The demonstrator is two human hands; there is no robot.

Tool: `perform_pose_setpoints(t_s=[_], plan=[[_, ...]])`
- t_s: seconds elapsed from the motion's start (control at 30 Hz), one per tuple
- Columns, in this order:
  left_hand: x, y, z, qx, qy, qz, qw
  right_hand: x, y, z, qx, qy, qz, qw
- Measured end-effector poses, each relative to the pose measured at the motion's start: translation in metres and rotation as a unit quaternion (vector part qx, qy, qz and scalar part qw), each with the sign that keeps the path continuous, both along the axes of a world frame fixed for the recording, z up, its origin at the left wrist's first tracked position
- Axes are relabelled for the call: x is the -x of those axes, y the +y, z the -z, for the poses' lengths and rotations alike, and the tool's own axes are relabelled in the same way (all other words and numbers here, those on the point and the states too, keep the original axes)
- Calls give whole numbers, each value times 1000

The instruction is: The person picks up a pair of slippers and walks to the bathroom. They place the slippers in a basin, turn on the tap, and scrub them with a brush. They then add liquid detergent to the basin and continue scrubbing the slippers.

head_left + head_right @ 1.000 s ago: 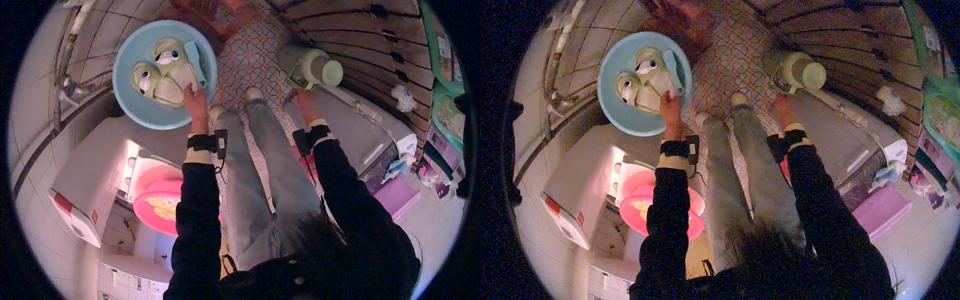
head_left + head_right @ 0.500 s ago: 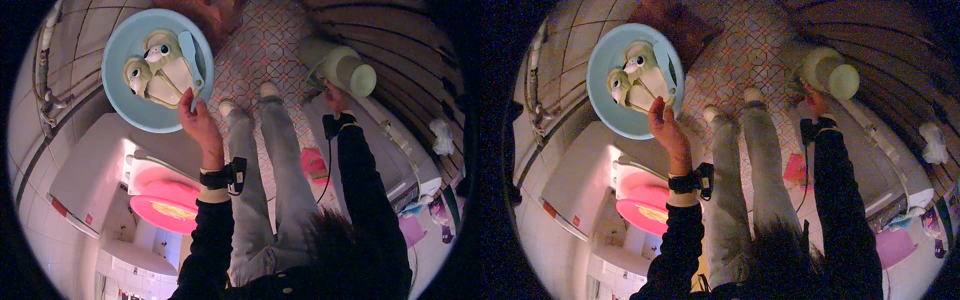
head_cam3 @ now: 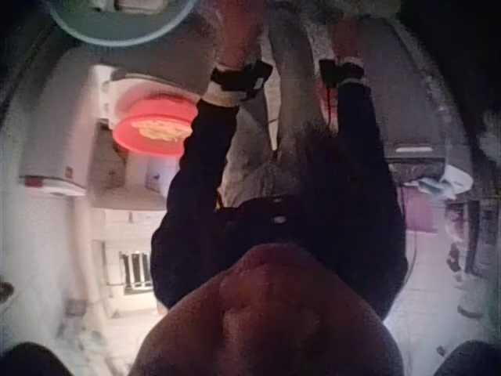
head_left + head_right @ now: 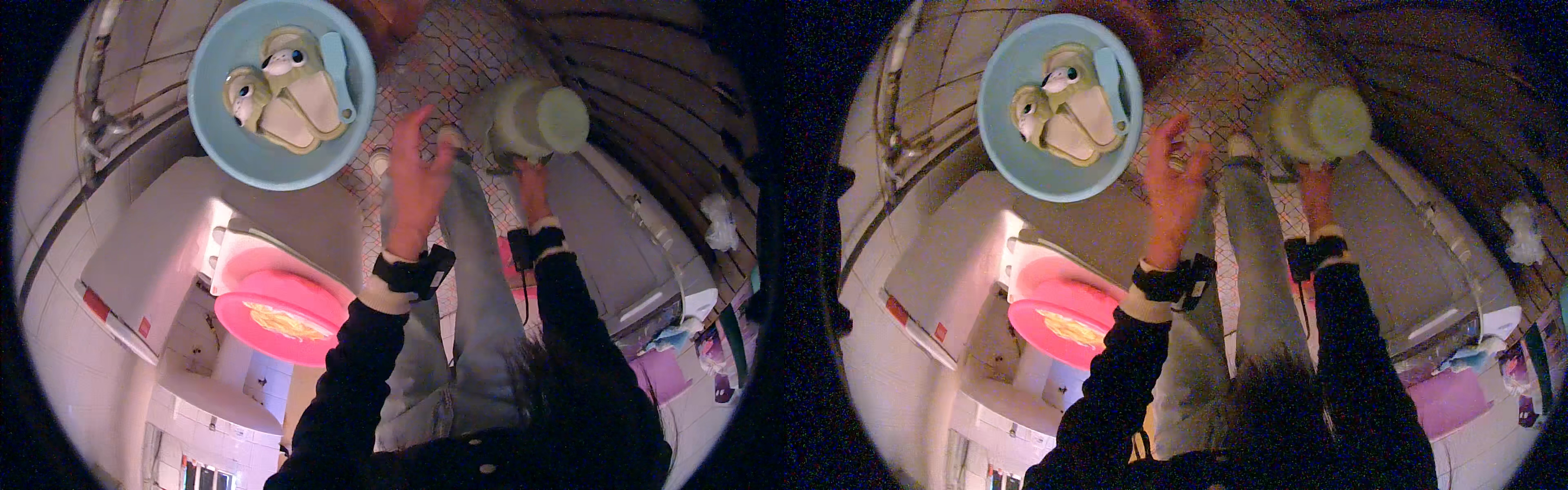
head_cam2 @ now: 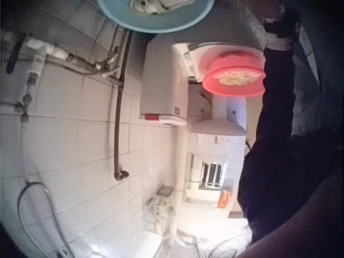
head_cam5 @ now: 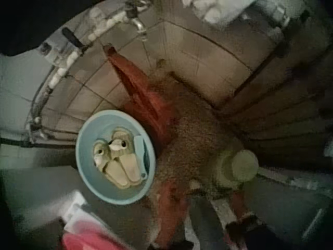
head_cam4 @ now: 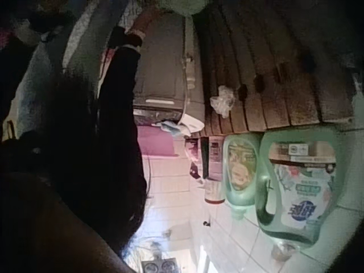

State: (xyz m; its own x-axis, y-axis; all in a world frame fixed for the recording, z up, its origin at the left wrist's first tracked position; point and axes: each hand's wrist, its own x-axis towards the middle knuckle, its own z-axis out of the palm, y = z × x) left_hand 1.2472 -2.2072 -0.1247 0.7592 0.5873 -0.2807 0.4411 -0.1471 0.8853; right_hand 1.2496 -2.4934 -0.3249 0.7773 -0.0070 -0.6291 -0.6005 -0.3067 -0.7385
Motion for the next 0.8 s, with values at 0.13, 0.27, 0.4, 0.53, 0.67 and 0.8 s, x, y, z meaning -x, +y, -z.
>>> perform_pose_setpoints(t_s=[0.13,0.27,0.4,0.53,0.67,0.8], plan=[[-13,2,-27,-124,3,173,977,7,32,-71,98,-29,-161,982],[-5,18,-63,-107,118,294,942,-5,65,-138,112,-5,-309,944],[16,44,-101,-170,132,263,940,-12,94,-178,145,-34,-437,887],[37,71,-133,-212,183,246,928,-12,119,-205,125,-59,-458,878],[57,91,-156,-226,183,190,938,-20,142,-229,177,-60,-499,846],[93,123,-176,-126,145,57,980,-31,157,-248,198,-84,-517,828]])
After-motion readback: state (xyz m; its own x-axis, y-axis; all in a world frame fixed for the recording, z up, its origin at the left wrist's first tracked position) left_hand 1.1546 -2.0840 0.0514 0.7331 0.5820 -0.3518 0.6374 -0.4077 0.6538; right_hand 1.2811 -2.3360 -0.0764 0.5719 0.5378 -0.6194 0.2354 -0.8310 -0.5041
